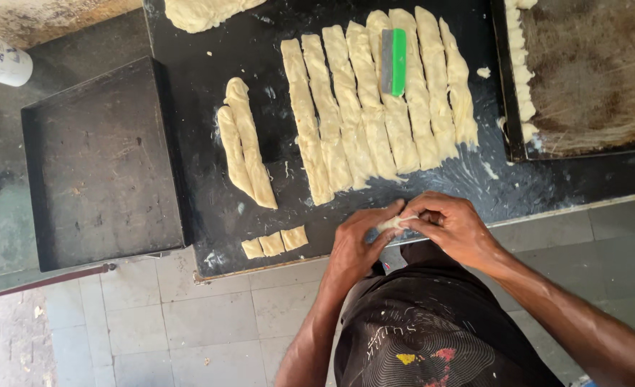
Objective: The person cuts long strips of dough into smaller portions using a green plastic scraper and places the portions onto a metal baking sheet.
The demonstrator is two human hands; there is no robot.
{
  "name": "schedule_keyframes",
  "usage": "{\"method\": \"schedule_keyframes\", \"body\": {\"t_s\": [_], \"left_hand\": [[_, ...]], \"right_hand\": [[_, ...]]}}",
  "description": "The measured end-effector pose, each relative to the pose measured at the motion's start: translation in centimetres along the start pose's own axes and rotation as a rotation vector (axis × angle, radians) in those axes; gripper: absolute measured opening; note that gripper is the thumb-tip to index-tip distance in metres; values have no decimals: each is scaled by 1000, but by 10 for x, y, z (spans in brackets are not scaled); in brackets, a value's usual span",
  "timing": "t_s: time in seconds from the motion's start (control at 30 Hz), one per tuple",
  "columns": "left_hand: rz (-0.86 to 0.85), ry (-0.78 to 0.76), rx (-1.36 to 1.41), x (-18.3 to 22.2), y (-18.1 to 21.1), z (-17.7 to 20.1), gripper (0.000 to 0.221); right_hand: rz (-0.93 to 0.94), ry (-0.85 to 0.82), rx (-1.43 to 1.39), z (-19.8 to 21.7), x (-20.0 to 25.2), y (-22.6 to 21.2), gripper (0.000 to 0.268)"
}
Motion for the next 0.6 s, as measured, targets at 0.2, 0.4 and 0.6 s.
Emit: {"method": "schedule_keyframes", "body": {"t_s": [0.2, 0.4, 0.6], "left_hand": [[356, 23, -13, -23, -30, -28, 27], [470, -70, 226, -46, -43, -69, 33], [795, -222, 741, -87, -38, -109, 36]], "right_hand": [[384, -731, -400, 55, 0, -55, 22], [93, -176, 483, 74, -24, -29, 41], [584, 104, 621, 115, -6, -4, 39]]}}
Point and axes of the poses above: each hand's wrist, its own x-axis away from the middle knuckle, its own z-axis out of the back of the hand, y = z × x, the point moved 3 cm from there along -x, towards the middle knuckle, and after that the axes turned 1 degree about y, right-handed, at the moved point
